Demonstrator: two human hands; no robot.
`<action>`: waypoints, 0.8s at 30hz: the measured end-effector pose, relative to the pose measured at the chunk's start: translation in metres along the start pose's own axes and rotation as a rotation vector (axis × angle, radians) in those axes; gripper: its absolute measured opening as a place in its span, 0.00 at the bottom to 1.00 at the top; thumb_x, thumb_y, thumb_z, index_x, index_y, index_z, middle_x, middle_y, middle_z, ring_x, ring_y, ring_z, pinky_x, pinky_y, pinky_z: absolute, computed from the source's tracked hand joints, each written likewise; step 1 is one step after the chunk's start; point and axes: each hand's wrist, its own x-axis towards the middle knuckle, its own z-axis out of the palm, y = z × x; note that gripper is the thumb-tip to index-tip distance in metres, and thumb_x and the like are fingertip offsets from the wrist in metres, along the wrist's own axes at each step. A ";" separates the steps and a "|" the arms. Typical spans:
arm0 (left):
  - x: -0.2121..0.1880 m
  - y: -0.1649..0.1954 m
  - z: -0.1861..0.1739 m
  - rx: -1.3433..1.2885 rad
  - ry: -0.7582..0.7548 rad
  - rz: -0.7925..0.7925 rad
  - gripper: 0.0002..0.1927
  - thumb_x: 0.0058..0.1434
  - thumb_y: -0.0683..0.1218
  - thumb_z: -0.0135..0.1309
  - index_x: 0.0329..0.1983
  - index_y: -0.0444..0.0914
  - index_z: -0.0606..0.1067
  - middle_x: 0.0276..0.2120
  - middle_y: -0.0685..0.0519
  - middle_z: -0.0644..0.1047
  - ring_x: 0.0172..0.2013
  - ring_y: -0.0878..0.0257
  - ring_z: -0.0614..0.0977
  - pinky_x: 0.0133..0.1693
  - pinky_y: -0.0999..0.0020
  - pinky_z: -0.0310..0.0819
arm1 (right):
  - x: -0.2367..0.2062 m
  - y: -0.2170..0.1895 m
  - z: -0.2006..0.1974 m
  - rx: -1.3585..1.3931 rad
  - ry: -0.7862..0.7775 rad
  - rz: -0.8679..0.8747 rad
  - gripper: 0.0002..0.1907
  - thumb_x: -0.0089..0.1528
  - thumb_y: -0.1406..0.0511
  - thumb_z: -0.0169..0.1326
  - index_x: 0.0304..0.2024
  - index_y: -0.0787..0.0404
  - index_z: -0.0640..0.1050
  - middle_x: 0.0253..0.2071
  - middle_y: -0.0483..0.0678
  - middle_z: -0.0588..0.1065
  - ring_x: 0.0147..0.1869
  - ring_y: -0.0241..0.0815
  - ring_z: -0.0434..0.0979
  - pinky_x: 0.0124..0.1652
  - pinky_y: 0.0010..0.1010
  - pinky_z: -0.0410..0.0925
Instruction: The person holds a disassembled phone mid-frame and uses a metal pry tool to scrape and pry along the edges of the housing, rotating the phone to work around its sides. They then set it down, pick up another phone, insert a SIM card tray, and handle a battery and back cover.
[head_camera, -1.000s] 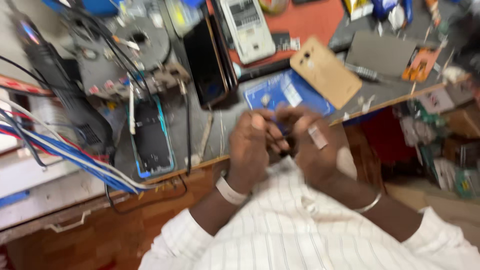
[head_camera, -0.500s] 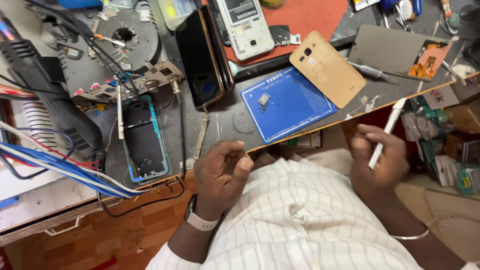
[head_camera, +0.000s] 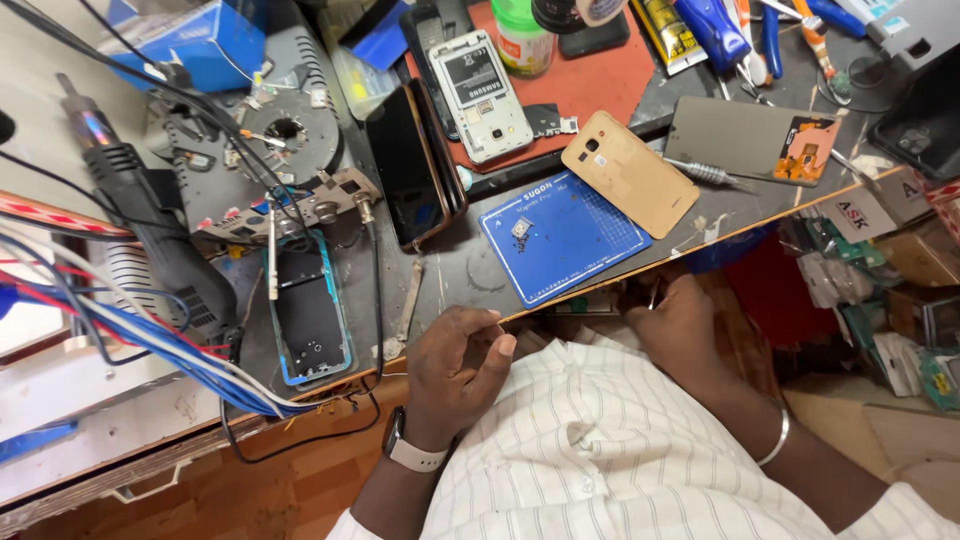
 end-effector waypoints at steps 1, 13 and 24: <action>0.000 0.001 0.000 -0.001 -0.001 -0.009 0.11 0.65 0.44 0.60 0.45 0.33 0.75 0.32 0.50 0.79 0.31 0.65 0.83 0.35 0.71 0.78 | 0.000 0.007 -0.001 0.048 -0.026 -0.026 0.14 0.51 0.75 0.60 0.40 0.68 0.76 0.37 0.52 0.80 0.40 0.44 0.79 0.39 0.32 0.72; 0.018 0.021 0.010 0.186 -0.047 -0.291 0.11 0.62 0.49 0.63 0.41 0.37 0.82 0.36 0.51 0.83 0.29 0.63 0.85 0.30 0.68 0.78 | -0.042 0.064 -0.114 0.805 0.013 0.506 0.21 0.60 0.71 0.60 0.52 0.61 0.67 0.41 0.55 0.77 0.39 0.42 0.79 0.37 0.34 0.74; 0.052 0.013 0.036 0.631 -0.442 0.250 0.52 0.62 0.73 0.46 0.70 0.25 0.61 0.70 0.32 0.62 0.72 0.39 0.61 0.71 0.47 0.51 | -0.049 0.111 -0.202 0.678 0.026 0.248 0.14 0.67 0.74 0.56 0.51 0.67 0.66 0.47 0.67 0.75 0.50 0.58 0.81 0.44 0.44 0.76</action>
